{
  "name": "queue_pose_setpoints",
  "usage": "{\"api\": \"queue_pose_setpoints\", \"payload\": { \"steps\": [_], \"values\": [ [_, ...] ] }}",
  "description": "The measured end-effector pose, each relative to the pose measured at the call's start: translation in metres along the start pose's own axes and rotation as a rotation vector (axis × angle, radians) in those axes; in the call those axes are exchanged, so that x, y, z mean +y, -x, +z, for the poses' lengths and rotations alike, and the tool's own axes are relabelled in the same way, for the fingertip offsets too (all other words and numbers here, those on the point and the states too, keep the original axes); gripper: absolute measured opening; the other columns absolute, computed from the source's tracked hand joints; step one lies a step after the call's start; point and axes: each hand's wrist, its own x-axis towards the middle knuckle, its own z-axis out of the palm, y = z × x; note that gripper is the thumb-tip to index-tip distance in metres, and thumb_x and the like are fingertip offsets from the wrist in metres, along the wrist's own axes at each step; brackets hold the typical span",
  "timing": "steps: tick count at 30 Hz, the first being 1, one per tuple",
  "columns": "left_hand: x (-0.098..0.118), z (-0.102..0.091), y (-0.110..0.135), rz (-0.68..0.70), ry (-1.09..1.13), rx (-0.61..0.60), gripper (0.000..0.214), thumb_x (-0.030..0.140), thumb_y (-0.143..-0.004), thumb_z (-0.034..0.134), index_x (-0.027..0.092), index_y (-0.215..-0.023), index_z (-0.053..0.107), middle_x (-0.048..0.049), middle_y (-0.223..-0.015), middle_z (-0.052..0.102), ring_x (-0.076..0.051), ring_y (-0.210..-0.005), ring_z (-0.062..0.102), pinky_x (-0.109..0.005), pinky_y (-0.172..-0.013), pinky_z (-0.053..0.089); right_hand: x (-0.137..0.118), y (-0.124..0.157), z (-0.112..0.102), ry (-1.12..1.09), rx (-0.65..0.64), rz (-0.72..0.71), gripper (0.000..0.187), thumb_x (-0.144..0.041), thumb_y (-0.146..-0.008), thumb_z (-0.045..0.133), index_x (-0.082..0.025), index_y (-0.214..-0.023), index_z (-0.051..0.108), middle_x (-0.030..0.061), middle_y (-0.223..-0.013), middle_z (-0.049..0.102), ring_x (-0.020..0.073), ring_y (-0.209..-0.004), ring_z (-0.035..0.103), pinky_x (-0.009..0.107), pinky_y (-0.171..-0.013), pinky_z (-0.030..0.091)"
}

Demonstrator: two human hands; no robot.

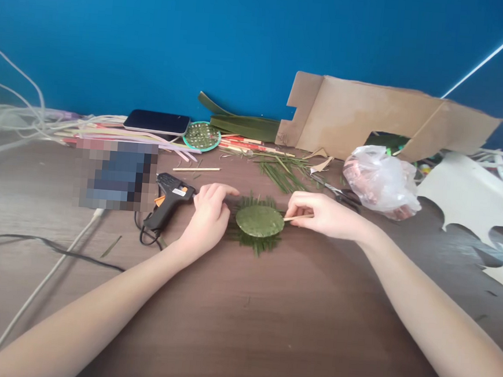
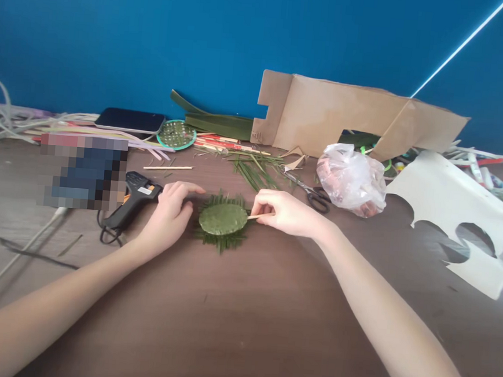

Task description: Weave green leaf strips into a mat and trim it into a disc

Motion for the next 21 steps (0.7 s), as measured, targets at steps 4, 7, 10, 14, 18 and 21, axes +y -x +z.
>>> {"api": "queue_pose_setpoints", "payload": {
  "steps": [4, 7, 10, 14, 18, 21],
  "values": [
    [-0.0002, 0.0009, 0.0009, 0.014, 0.001, 0.003, 0.036, 0.001, -0.074, 0.032, 0.019, -0.097, 0.052, -0.0064, -0.104, 0.058, -0.024, -0.103, 0.045, -0.042, -0.090, 0.037, 0.0003, -0.0008, -0.0018, 0.045, -0.054, 0.059, 0.008, -0.025, -0.076, 0.057, -0.018, -0.080, 0.057, 0.0029, -0.082, 0.059, 0.0143, -0.072, 0.057, 0.028, -0.065, 0.046],
    [-0.0004, 0.0015, 0.0014, 0.019, -0.001, 0.005, 0.036, 0.001, -0.073, 0.032, 0.020, -0.097, 0.053, -0.0058, -0.104, 0.058, -0.024, -0.103, 0.045, -0.042, -0.091, 0.037, -0.0005, -0.0004, -0.0029, 0.038, -0.047, 0.074, 0.006, -0.023, -0.076, 0.055, -0.018, -0.079, 0.057, 0.0033, -0.083, 0.060, 0.0141, -0.072, 0.057, 0.027, -0.066, 0.046],
    [-0.0005, 0.0016, 0.0015, 0.010, -0.013, 0.004, 0.037, 0.001, -0.073, 0.032, 0.020, -0.097, 0.053, -0.0058, -0.105, 0.059, -0.024, -0.105, 0.045, -0.042, -0.091, 0.037, -0.0011, -0.0001, -0.0030, 0.055, -0.021, 0.041, 0.006, -0.022, -0.078, 0.053, -0.018, -0.078, 0.058, 0.0032, -0.083, 0.062, 0.0144, -0.074, 0.058, 0.028, -0.068, 0.045],
    [-0.0003, 0.0015, 0.0017, 0.003, -0.030, -0.007, 0.037, 0.001, -0.073, 0.032, 0.019, -0.095, 0.055, -0.0061, -0.103, 0.062, -0.025, -0.105, 0.045, -0.043, -0.093, 0.036, -0.0007, -0.0006, -0.0026, 0.093, 0.020, 0.004, 0.008, -0.021, -0.079, 0.053, -0.019, -0.077, 0.060, 0.0030, -0.083, 0.062, 0.0146, -0.075, 0.058, 0.028, -0.069, 0.045],
    [0.0006, 0.0016, 0.0014, 0.000, -0.033, -0.017, 0.037, 0.001, -0.073, 0.032, 0.019, -0.094, 0.056, -0.0059, -0.102, 0.062, -0.025, -0.106, 0.045, -0.043, -0.093, 0.035, 0.0004, -0.0014, -0.0014, 0.135, 0.042, -0.007, 0.008, -0.020, -0.079, 0.053, -0.019, -0.078, 0.062, 0.0026, -0.082, 0.062, 0.0142, -0.073, 0.057, 0.027, -0.068, 0.043],
    [0.0011, 0.0014, 0.0009, -0.002, -0.033, -0.018, 0.037, 0.001, -0.073, 0.032, 0.019, -0.094, 0.056, -0.0058, -0.102, 0.062, -0.025, -0.105, 0.045, -0.043, -0.092, 0.036, 0.0013, -0.0015, -0.0006, 0.136, 0.033, -0.022, 0.008, -0.019, -0.079, 0.053, -0.019, -0.078, 0.062, 0.0023, -0.082, 0.062, 0.0139, -0.073, 0.056, 0.027, -0.067, 0.043]
  ]
}}
